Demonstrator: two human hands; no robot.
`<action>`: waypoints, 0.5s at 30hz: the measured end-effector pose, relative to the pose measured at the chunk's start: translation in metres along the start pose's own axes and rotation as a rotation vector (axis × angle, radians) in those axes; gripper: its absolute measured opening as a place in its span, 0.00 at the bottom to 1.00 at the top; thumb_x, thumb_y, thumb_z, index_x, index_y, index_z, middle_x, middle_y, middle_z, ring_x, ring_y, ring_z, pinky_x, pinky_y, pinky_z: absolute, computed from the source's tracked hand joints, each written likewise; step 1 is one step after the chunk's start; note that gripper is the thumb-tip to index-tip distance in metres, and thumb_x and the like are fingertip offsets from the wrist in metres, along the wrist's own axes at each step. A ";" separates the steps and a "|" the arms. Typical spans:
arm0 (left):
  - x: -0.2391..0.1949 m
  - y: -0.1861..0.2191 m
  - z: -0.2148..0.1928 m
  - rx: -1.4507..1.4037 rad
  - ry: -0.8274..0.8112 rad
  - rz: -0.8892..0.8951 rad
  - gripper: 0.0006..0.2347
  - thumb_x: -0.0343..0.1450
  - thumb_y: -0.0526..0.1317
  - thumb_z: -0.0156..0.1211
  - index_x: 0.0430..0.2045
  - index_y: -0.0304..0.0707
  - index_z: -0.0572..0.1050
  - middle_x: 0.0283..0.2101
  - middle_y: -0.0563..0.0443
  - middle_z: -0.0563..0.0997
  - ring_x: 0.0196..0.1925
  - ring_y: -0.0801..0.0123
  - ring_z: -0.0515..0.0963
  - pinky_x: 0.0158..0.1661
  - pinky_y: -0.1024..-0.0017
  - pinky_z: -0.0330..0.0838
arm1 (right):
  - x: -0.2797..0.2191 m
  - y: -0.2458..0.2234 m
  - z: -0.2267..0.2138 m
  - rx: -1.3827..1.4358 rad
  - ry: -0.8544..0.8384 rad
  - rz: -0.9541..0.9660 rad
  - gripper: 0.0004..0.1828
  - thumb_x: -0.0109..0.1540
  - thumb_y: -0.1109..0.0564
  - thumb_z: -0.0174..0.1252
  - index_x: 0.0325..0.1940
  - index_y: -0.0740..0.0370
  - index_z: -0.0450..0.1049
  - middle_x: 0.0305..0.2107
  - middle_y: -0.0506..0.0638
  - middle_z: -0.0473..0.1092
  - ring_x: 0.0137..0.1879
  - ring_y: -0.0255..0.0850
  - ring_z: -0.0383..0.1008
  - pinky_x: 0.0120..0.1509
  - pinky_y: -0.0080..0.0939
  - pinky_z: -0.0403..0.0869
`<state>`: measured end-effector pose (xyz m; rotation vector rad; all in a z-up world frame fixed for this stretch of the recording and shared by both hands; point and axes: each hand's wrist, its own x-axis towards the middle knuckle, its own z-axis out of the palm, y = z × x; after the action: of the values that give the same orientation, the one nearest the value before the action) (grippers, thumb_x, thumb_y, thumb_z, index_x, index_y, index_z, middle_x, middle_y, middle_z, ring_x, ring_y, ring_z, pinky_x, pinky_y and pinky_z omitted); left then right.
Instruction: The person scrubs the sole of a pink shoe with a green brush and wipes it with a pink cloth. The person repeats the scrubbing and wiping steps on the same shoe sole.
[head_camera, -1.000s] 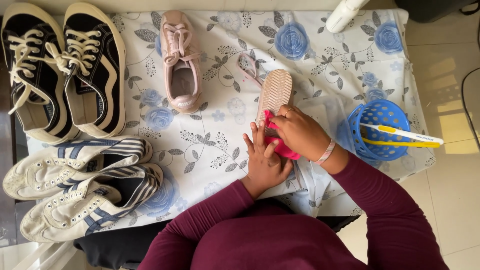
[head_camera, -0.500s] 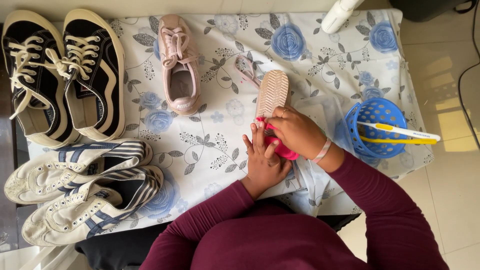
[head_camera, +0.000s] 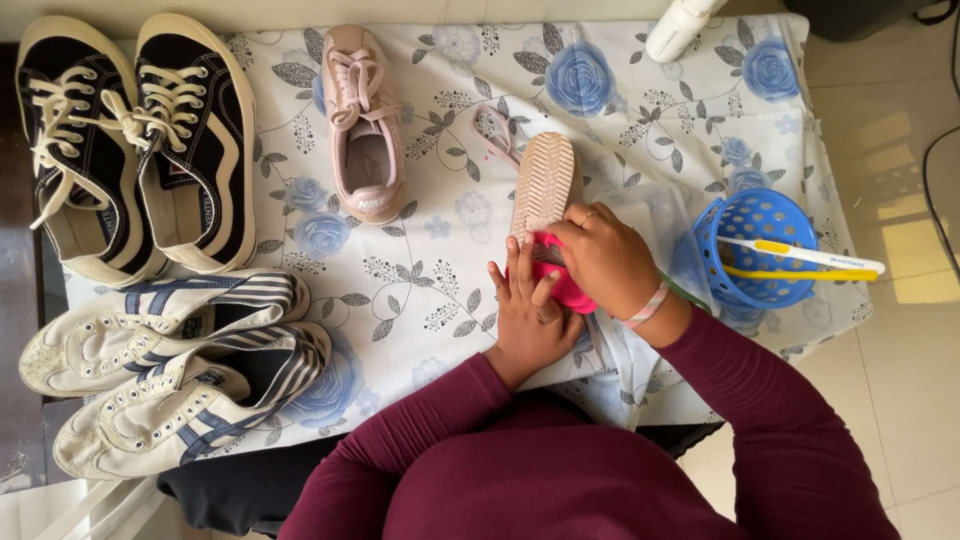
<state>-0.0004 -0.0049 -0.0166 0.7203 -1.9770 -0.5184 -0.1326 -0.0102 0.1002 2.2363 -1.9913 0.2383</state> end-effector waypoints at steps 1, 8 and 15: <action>-0.002 0.001 0.001 -0.002 -0.001 0.001 0.30 0.66 0.47 0.65 0.56 0.47 0.51 0.74 0.21 0.47 0.77 0.25 0.43 0.67 0.30 0.24 | 0.000 -0.003 0.000 -0.001 -0.001 0.002 0.08 0.62 0.58 0.57 0.44 0.54 0.78 0.35 0.44 0.68 0.44 0.42 0.73 0.44 0.35 0.75; -0.003 -0.001 0.004 0.021 0.018 0.008 0.30 0.65 0.46 0.65 0.56 0.48 0.51 0.74 0.20 0.47 0.77 0.25 0.43 0.68 0.32 0.27 | 0.008 0.004 0.006 -0.007 0.002 0.000 0.06 0.60 0.58 0.58 0.40 0.53 0.77 0.35 0.46 0.68 0.44 0.45 0.75 0.45 0.38 0.77; -0.016 -0.004 0.018 0.089 0.054 0.059 0.31 0.64 0.45 0.63 0.60 0.47 0.53 0.74 0.20 0.48 0.76 0.25 0.46 0.69 0.33 0.31 | 0.025 0.007 0.033 0.157 -0.017 0.072 0.10 0.60 0.59 0.61 0.45 0.56 0.78 0.36 0.51 0.70 0.46 0.52 0.76 0.49 0.47 0.77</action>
<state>-0.0089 0.0039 -0.0373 0.7215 -1.9747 -0.3740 -0.1363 -0.0424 0.0733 2.2662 -2.1330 0.3977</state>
